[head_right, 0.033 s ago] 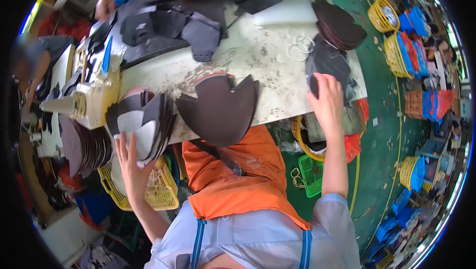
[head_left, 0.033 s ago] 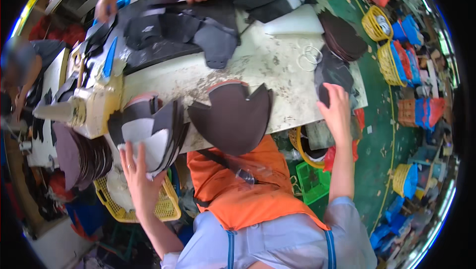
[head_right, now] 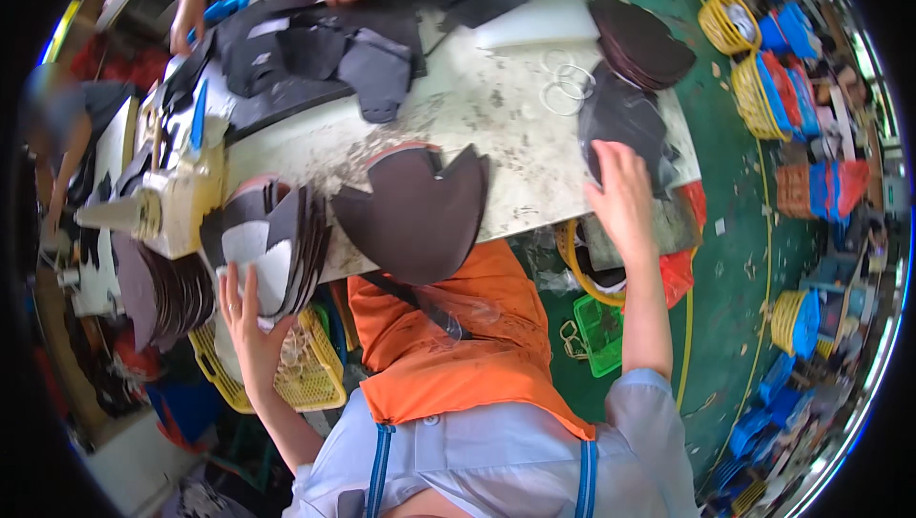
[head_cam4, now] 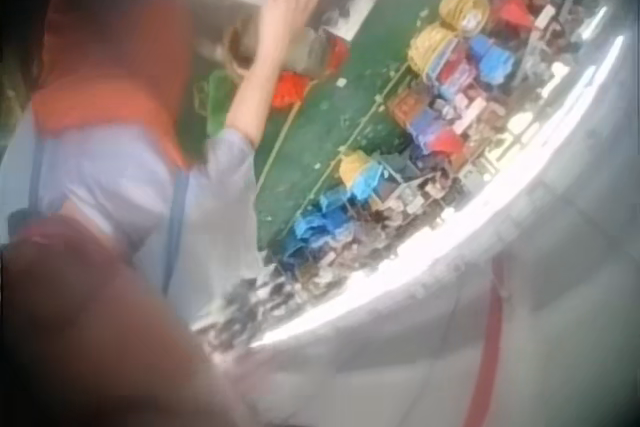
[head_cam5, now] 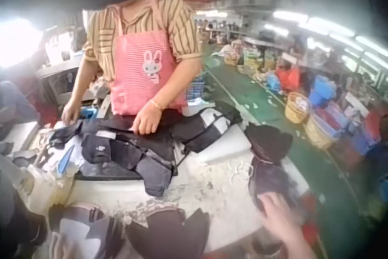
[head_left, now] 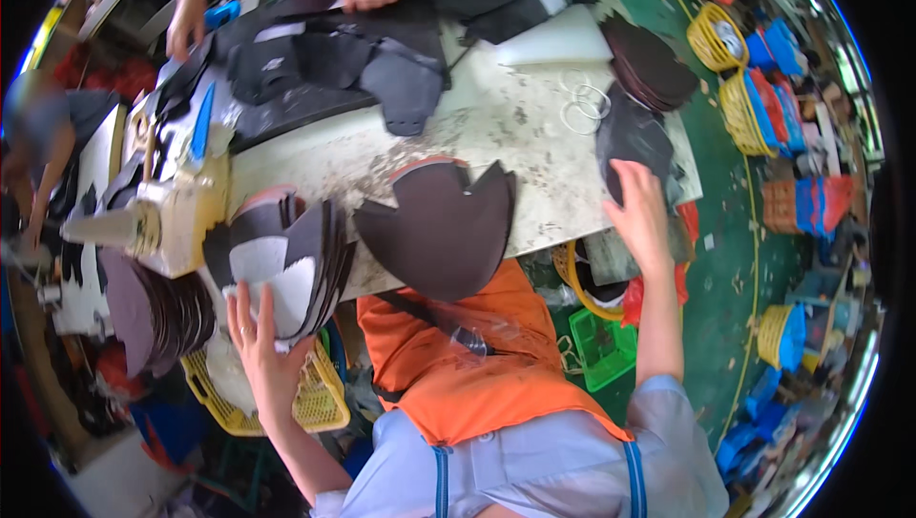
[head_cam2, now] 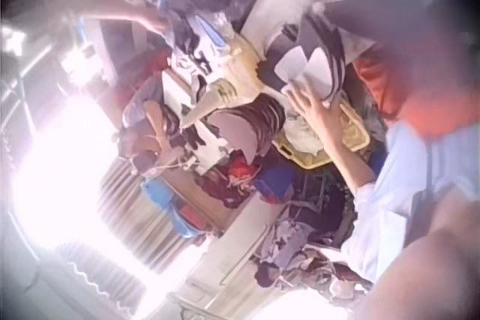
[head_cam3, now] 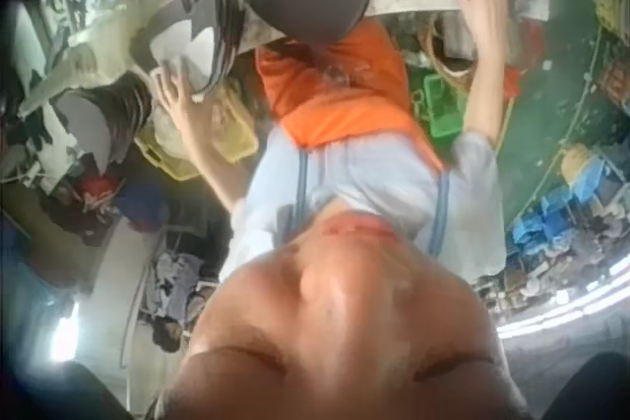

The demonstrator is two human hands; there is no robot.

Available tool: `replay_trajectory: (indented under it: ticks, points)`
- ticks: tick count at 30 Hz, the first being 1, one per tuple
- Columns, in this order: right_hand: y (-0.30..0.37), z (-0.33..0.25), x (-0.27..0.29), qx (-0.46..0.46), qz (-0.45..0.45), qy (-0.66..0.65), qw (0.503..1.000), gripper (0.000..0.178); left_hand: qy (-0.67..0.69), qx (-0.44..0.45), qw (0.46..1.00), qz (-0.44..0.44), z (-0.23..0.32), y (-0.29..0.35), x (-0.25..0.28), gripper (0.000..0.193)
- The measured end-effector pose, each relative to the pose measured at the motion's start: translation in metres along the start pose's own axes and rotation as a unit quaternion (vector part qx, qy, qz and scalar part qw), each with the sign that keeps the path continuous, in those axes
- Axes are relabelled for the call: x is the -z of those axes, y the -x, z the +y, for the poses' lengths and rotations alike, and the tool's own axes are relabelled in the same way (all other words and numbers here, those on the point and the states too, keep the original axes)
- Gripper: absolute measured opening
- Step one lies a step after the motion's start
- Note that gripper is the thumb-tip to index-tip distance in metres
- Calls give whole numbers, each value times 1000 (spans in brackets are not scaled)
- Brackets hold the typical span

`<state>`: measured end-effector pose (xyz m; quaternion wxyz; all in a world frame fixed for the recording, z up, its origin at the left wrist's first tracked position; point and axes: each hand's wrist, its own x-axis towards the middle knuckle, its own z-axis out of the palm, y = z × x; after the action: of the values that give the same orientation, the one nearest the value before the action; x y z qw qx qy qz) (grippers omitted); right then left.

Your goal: Manually aligning and stacking leather shoe upper components at a manufacturing workstation.

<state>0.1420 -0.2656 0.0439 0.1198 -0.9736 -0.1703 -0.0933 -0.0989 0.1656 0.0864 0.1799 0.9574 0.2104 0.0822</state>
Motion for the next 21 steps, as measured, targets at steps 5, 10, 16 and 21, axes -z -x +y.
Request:
replay_trajectory:
  ticks: [5,10,16,21]
  points:
    - [7,3,-12,27,-17,28,999,42,-133,-18,990,-41,1,5,14,79]
    - [19,22,-8,25,-14,12,999,37,127,-5,990,59,-1,-12,14,36]
    - [19,24,-19,77,-9,113,991,27,117,-262,924,251,96,-10,-71,33]
    - [19,20,-18,101,11,107,989,25,83,-311,947,15,116,16,-155,42]
